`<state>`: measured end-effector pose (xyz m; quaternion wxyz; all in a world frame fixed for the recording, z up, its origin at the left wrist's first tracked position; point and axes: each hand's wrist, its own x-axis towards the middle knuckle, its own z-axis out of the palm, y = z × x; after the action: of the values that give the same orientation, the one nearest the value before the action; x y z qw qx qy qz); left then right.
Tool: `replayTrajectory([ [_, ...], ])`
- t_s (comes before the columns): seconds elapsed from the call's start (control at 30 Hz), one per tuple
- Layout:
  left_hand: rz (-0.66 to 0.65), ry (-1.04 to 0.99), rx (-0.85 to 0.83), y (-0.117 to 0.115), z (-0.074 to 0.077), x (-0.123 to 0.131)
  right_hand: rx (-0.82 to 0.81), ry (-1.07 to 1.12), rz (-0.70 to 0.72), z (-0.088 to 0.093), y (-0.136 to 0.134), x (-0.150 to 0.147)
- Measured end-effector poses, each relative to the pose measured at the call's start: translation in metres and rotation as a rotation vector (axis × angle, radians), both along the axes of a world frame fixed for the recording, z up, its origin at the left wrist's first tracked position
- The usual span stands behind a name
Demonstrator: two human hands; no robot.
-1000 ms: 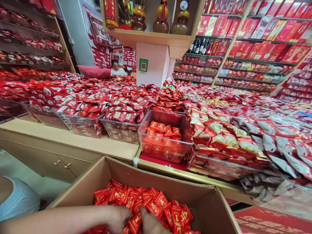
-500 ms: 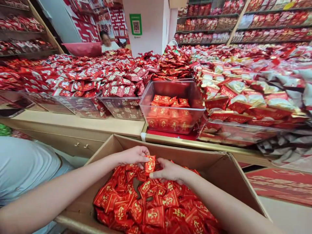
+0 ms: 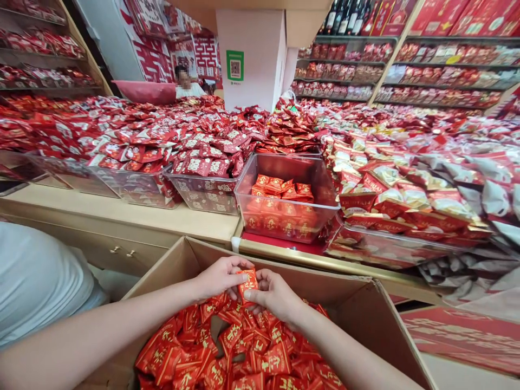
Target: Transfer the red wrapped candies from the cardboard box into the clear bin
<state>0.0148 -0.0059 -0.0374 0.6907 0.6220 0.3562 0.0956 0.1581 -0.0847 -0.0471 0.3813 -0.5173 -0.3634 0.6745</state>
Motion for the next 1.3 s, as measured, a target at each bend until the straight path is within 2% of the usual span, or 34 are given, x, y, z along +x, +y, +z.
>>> replayTrajectory([
  [0.13,0.035,0.043,0.115,0.002,-0.002,-0.001,0.066,-0.089,-0.005,-0.004,-0.001,-0.004],
  [0.27,0.110,0.035,0.246,0.005,-0.002,-0.002,0.069,-0.057,-0.048,-0.008,-0.003,-0.009],
  [0.33,0.157,-0.025,0.254,0.005,0.002,-0.002,0.083,-0.024,-0.075,-0.004,-0.003,-0.010],
  [0.43,0.184,-0.124,0.152,0.004,0.008,-0.002,0.125,-0.028,-0.138,0.008,-0.001,-0.009],
  [0.57,0.044,-0.181,-0.035,-0.004,0.009,-0.003,0.194,-0.056,-0.258,0.023,0.001,-0.007],
  [0.67,-0.045,-0.200,-0.117,-0.010,0.005,-0.001,0.201,-0.039,-0.286,0.023,0.001,-0.004],
  [0.87,-0.087,-0.163,-0.101,-0.008,0.002,0.002,0.094,0.003,-0.313,0.013,0.004,0.006],
  [0.97,-0.129,-0.176,-0.065,-0.005,0.003,0.002,0.122,-0.029,-0.301,0.011,0.004,0.009],
  [1.1,-0.194,-0.181,-0.002,-0.004,0.003,0.002,0.219,-0.206,-0.179,0.013,0.005,0.014],
  [1.2,-0.276,-0.015,0.075,-0.001,0.000,-0.001,0.249,-0.372,0.058,0.010,0.006,0.024],
  [1.3,-0.408,0.340,0.452,0.004,-0.006,-0.005,0.230,-0.636,0.374,-0.002,0.002,0.034],
])
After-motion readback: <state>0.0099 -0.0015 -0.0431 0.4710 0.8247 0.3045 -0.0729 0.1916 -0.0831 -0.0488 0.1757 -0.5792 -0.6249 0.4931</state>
